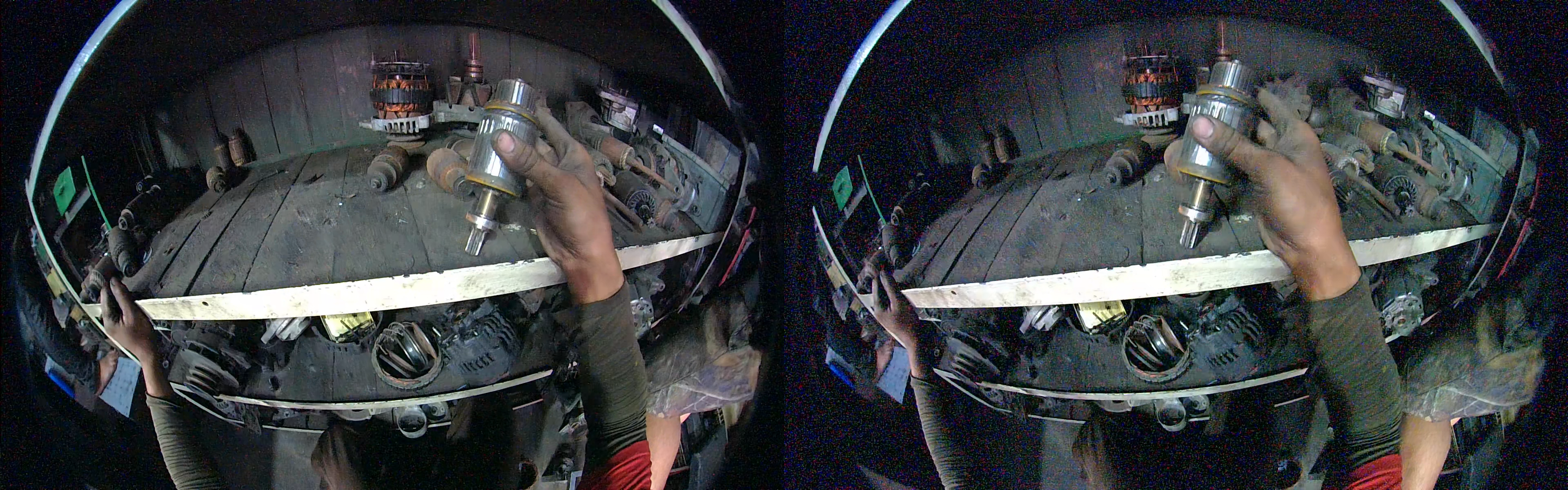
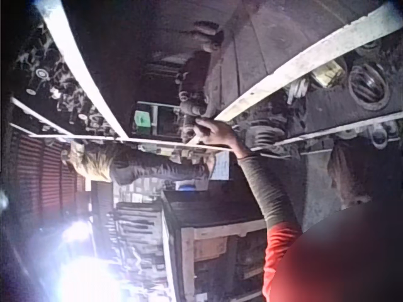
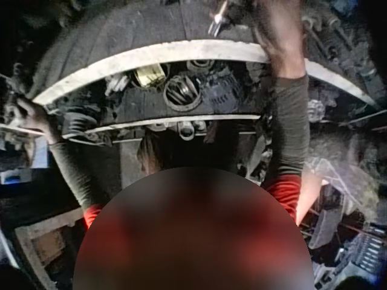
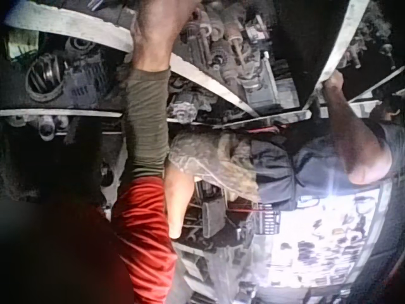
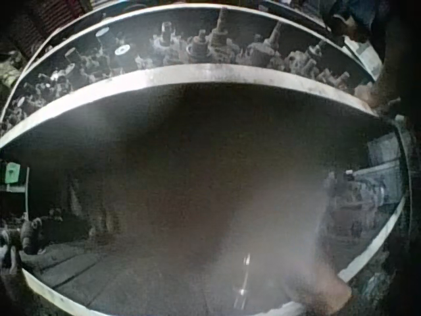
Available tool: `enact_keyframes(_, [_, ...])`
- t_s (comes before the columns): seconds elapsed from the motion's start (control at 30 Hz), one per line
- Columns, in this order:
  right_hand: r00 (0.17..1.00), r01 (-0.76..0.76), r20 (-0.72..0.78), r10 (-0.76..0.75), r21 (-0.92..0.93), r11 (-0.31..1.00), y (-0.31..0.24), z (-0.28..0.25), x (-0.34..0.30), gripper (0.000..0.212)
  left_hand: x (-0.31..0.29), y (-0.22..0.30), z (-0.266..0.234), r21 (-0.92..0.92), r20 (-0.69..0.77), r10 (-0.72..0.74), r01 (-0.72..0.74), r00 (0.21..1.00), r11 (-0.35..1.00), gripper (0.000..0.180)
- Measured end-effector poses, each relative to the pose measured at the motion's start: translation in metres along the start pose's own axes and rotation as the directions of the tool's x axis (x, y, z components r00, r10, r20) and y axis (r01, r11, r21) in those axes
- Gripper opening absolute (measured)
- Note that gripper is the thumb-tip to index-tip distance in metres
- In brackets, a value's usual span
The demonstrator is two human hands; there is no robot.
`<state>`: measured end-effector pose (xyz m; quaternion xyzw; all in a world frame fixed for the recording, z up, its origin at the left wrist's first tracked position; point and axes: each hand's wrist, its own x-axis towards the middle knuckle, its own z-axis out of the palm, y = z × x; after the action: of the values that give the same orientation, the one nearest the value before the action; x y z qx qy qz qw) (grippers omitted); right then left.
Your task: The person sorts through various used automotive parts on a metal shelf, picking up and inspecting items such as alternators, starter motors, and shock absorbers. They move parts around, examine them closely, and place them back on the shelf.
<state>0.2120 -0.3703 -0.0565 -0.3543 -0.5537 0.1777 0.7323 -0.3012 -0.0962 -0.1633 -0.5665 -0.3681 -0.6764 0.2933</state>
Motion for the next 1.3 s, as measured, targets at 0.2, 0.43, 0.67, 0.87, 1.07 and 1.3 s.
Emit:
enact_keyframes(0.2, [0.994, 0.111, -0.008, -0.111, 0.010, 0.994, 0.001, 0.002, 0.002, 0.075, 0.002, 0.014, 0.002, -0.070, -0.025, -0.028, 0.026, 0.999, 0.997, 0.027])
enact_keyframes(0.43, [0.982, 0.190, 0.014, -0.190, 0.030, 0.981, -0.004, 0.009, -0.007, 0.090, 0.006, 0.024, 0.001, -0.086, -0.019, -0.136, 0.134, 0.990, 0.987, 0.027])
enact_keyframes(0.67, [0.979, 0.189, 0.071, -0.191, 0.029, 0.981, -0.011, 0.011, -0.009, 0.099, 0.007, 0.035, -0.002, -0.272, 0.037, -0.237, 0.238, 0.971, 0.932, 0.027])
enact_keyframes(0.87, [0.970, 0.225, 0.088, -0.225, 0.006, 0.974, -0.012, 0.010, -0.010, 0.104, 0.008, 0.037, -0.001, -0.077, -0.055, 0.016, -0.020, 0.998, 0.997, 0.025])
enact_keyframes(1.07, [0.959, 0.267, 0.122, -0.257, -0.071, 0.961, -0.014, 0.009, -0.013, 0.104, 0.009, 0.041, -0.003, -0.220, 0.004, -0.186, 0.182, 0.983, 0.958, 0.025])
enact_keyframes(1.3, [0.965, 0.230, 0.136, -0.225, -0.024, 0.973, -0.017, 0.012, -0.015, 0.106, 0.012, 0.045, -0.004, -0.186, -0.024, -0.161, 0.154, 0.987, 0.971, 0.026])
